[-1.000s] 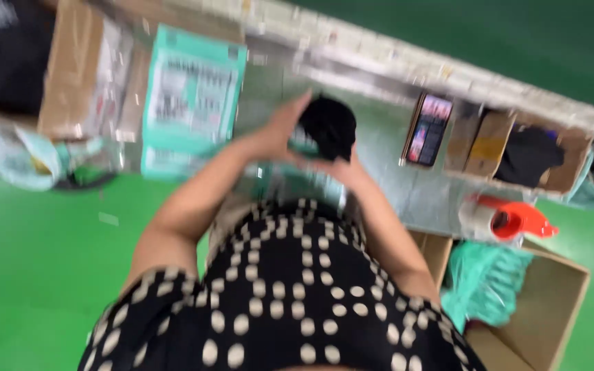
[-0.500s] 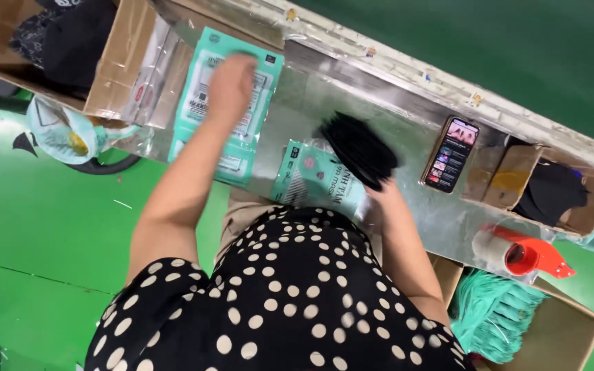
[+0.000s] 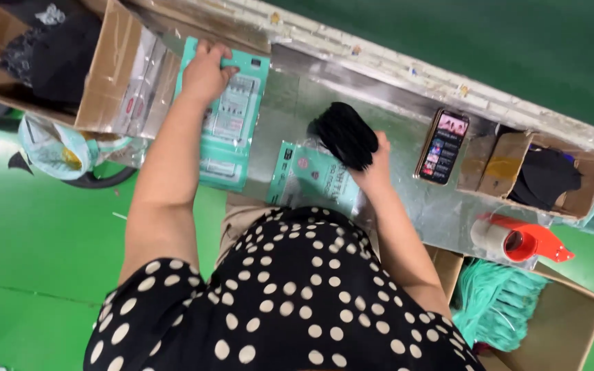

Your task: The recorder is packaging black face masks into green plastic pouches.

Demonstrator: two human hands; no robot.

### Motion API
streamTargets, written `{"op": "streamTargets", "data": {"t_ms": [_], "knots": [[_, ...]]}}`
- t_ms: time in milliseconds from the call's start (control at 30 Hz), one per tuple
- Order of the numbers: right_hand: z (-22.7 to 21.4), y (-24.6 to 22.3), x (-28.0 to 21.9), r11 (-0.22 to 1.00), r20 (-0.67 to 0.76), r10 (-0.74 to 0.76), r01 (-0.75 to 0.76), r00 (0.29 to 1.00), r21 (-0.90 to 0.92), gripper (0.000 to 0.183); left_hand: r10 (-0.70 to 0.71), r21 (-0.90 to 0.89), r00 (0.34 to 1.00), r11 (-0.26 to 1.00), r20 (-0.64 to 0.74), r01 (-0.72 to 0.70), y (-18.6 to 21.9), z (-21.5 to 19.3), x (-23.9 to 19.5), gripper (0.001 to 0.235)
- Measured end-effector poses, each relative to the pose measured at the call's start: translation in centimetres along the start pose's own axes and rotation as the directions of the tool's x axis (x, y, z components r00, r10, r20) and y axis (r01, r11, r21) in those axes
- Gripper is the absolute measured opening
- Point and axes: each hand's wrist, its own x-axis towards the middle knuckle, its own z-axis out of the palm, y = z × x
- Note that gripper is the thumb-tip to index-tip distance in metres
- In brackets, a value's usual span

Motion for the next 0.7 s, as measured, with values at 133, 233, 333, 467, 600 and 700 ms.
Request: {"op": "streamTargets", "data": {"t_ms": [133,233,333,467,600,700], "knots": [[0.1,5.1,-1.6,0.992,0.019,-0.079,0.080,0.997,-0.096,0.028,0.078,0.027,0.995,0.997,-0.059,-0.076,-2.9,2.8,0.5,0.028],[0.4,6.9,-2.6,0.934,-0.072,-0.175,0.143,0.982,-0.327,0.024,0.223,-0.010,0.962,0.974,-0.155,-0.227,1.2,0.8,-1.1,0.023],[0.3,8.6,-3.7,0.984,-0.004,0.050,-0.050,0.999,-0.171,0.022,0.355,-0.053,0.919,0.928,-0.173,-0.369,8.0,0.4,-3.1,0.004],[0.0,6.3,-2.3,0.802,0.409,0.297,-0.458,0.863,0.383,0.029,0.780,-0.018,0.625,0.625,-0.046,-0.781,13.3,1.3,-6.8,0.021],[-0.9,-1.0,1.3,0.700,0.120,0.538,-0.522,0.834,0.487,0.040,0.876,0.038,0.465,0.464,0.132,-0.885,15.6,-0.3,-7.4,0.021],[-0.5,-4.6,1.4,0.944,0.091,0.287,-0.297,0.954,0.141,0.040,0.911,-0.030,0.392,0.399,0.124,-0.917,15.9,0.7,-7.1,0.021]]}}
